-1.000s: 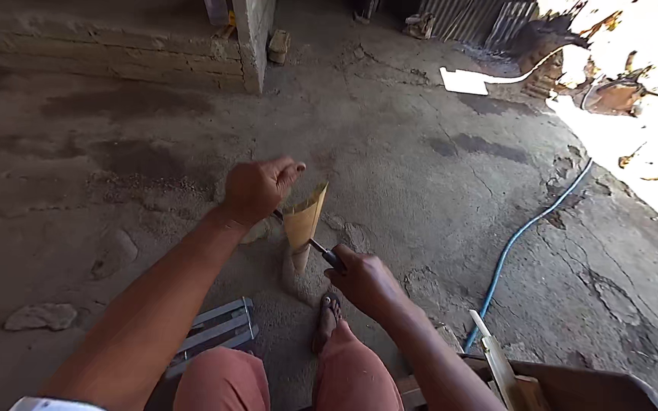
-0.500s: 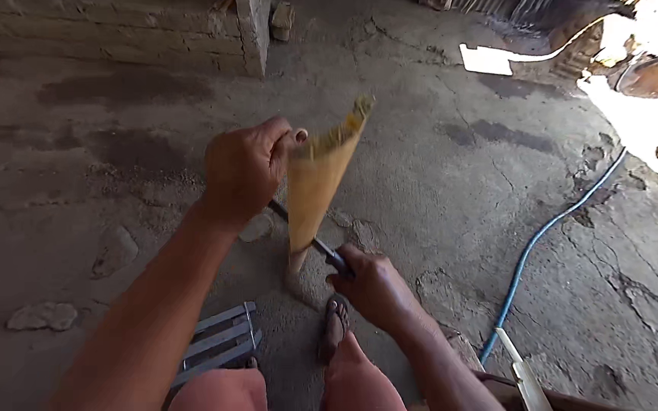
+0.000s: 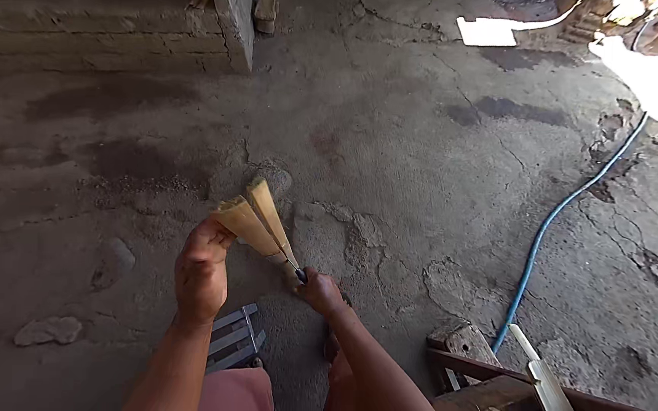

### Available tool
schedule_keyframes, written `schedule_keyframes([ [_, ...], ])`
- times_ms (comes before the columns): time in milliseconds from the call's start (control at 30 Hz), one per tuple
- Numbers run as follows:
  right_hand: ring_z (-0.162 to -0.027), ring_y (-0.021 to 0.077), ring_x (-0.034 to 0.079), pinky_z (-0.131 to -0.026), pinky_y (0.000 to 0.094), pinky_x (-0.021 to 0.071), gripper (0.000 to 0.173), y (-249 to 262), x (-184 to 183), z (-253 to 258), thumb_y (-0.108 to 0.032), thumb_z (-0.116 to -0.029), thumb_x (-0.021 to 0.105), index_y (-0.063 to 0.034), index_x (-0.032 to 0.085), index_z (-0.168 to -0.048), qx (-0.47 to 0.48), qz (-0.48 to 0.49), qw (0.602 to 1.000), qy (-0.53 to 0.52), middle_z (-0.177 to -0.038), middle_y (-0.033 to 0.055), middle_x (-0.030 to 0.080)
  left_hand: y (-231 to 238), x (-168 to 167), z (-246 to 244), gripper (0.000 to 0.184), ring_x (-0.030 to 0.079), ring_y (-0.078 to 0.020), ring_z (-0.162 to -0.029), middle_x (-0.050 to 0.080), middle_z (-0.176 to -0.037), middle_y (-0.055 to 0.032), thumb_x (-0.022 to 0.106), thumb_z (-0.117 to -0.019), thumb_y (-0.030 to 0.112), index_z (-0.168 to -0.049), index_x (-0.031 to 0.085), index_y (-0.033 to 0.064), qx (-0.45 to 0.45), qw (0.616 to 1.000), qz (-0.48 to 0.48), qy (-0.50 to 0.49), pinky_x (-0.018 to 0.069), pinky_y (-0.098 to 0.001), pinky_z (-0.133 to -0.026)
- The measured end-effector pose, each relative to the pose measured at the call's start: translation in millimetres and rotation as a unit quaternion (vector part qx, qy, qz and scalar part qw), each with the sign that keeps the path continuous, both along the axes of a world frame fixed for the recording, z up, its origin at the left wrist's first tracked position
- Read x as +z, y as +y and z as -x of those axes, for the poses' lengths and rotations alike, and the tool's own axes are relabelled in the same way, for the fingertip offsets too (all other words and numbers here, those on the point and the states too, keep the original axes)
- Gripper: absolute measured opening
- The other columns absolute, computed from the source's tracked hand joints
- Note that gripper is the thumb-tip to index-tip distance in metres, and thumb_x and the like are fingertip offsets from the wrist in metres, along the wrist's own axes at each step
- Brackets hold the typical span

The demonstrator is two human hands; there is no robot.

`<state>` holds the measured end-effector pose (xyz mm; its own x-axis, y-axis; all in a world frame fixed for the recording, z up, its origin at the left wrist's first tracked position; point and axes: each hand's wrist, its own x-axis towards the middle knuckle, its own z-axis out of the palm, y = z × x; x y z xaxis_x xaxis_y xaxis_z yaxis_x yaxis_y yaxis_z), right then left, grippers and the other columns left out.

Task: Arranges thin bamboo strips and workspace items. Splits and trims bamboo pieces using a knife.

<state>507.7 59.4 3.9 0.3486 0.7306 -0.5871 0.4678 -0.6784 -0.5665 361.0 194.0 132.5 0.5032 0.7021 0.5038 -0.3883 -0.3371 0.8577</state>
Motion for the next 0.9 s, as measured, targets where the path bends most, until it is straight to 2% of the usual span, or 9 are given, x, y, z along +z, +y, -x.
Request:
schedule_keyframes([
  [67, -0.104, 0.0359, 0.068, -0.092, 0.0583, 0.0524, 0.047, 1.2, -3.4, 2.9, -0.031, -0.0926, 0.074, -0.0079, 0.06, -0.131, 0.013, -0.013, 0.999, 0.046, -0.11, 0.019, 0.07, -7.1, 7.6, -12.1, 0.044, 0.069, -0.0059, -0.108, 0.071, -0.116, 0.0117, 0.077, -0.0899, 0.023, -0.129, 0.057, 0.0186, 0.068, 0.997, -0.021, 0.032, 0.0584, -0.0292, -0.097],
  [100, -0.1, 0.034, 0.068, -0.09, 0.0559, 0.053, 0.054, 0.1, -4.4, 1.4, -0.029, -0.0903, 0.078, -0.0078, 0.058, -0.136, 0.01, -0.019, 0.996, 0.088, -0.11, 0.019, 0.069, -5.9, 10.1, -21.9, 0.045, 0.071, -0.0056, -0.101, 0.072, -0.108, 0.0097, 0.079, -0.0838, 0.011, -0.123, 0.056, 0.0115, 0.114, 0.992, -0.016, 0.043, 0.0608, -0.0287, -0.091],
  [167, -0.073, 0.0226, 0.064, -0.07, 0.0416, 0.0564, 0.063, -8.5, -12.3, -6.5, -0.022, -0.0898, 0.08, -0.0092, 0.049, -0.143, -0.011, -0.02, 0.981, 0.194, -0.101, 0.0149, 0.064, -0.3, 12.9, -37.1, 0.045, 0.07, -0.0053, -0.094, 0.069, -0.104, 0.0057, 0.079, -0.0815, 0.004, -0.119, 0.054, 0.0056, 0.155, 0.986, -0.017, 0.052, 0.0615, -0.028, -0.087],
  [200, -0.063, 0.0192, 0.061, -0.061, 0.0371, 0.0553, 0.062, -14.7, -16.5, -10.2, -0.021, -0.0912, 0.078, -0.0105, 0.048, -0.145, -0.026, -0.007, 0.974, 0.225, -0.095, 0.0134, 0.062, -0.1, 13.6, -41.5, 0.046, 0.07, -0.0058, -0.094, 0.068, -0.104, 0.0037, 0.08, -0.0823, 0.003, -0.12, 0.054, 0.0042, 0.16, 0.985, -0.023, 0.054, 0.0616, -0.0281, -0.086],
  [233, -0.063, 0.0203, 0.061, -0.06, 0.0379, 0.0548, 0.059, -18.5, -17.0, -13.7, -0.021, -0.0928, 0.076, -0.0117, 0.049, -0.144, -0.032, 0.008, 0.975, 0.221, -0.096, 0.0142, 0.063, -1.6, 14.5, -45.8, 0.046, 0.069, -0.0056, -0.093, 0.068, -0.104, 0.0029, 0.081, -0.083, 0.005, -0.12, 0.054, 0.0038, 0.162, 0.984, -0.036, 0.06, 0.0616, -0.0275, -0.086],
  [333, -0.092, 0.0325, 0.068, -0.081, 0.053, 0.0555, 0.043, -20.6, -11.5, -17.3, -0.018, -0.0942, 0.069, -0.0097, 0.058, -0.135, -0.041, 0.031, 0.992, 0.117, -0.111, 0.0192, 0.068, -6.5, 16.9, -64.3, 0.042, 0.07, -0.004, -0.09, 0.069, -0.1, 0.0025, 0.083, -0.0832, 0.01, -0.116, 0.057, 0.0037, 0.151, 0.983, -0.074, 0.073, 0.0616, -0.025, -0.084],
  [400, -0.103, 0.0337, 0.068, -0.09, 0.0557, 0.0532, 0.039, -22.9, -13.8, -14.6, -0.017, -0.0927, 0.068, -0.0081, 0.061, -0.13, -0.058, 0.02, 0.995, 0.079, -0.112, 0.0184, 0.069, -8.9, 16.0, -74.4, 0.04, 0.07, -0.0055, -0.088, 0.069, -0.098, -0.0005, 0.084, -0.0833, 0.013, -0.113, 0.06, 0.0023, 0.145, 0.982, -0.088, 0.078, 0.0614, -0.0252, -0.081],
  [567, -0.101, 0.0309, 0.069, -0.088, 0.0537, 0.0545, 0.036, -28.4, -18.3, -9.1, -0.016, -0.0916, 0.067, -0.009, 0.061, -0.127, -0.088, 0.015, 0.995, 0.051, -0.107, 0.0156, 0.07, -11.8, 18.8, -77.7, 0.039, 0.071, -0.0089, -0.093, 0.071, -0.103, -0.0041, 0.084, -0.0854, 0.019, -0.115, 0.064, 0.002, 0.11, 0.982, -0.11, 0.112, 0.0621, -0.0277, -0.084],
  [900, -0.105, 0.0367, 0.071, -0.085, 0.0593, 0.0555, 0.038, -38.5, -15.3, -22.2, -0.018, -0.0965, 0.056, -0.0141, 0.057, -0.134, -0.107, 0.072, 0.99, -0.056, -0.11, 0.0174, 0.072, -31.4, 29.2, -105.2, 0.015, 0.071, -0.0044, -0.08, 0.076, -0.094, -0.0002, 0.078, -0.0908, 0.014, -0.103, 0.071, 0.0085, 0.034, 0.981, -0.112, 0.153, 0.06, -0.0221, -0.069],
])
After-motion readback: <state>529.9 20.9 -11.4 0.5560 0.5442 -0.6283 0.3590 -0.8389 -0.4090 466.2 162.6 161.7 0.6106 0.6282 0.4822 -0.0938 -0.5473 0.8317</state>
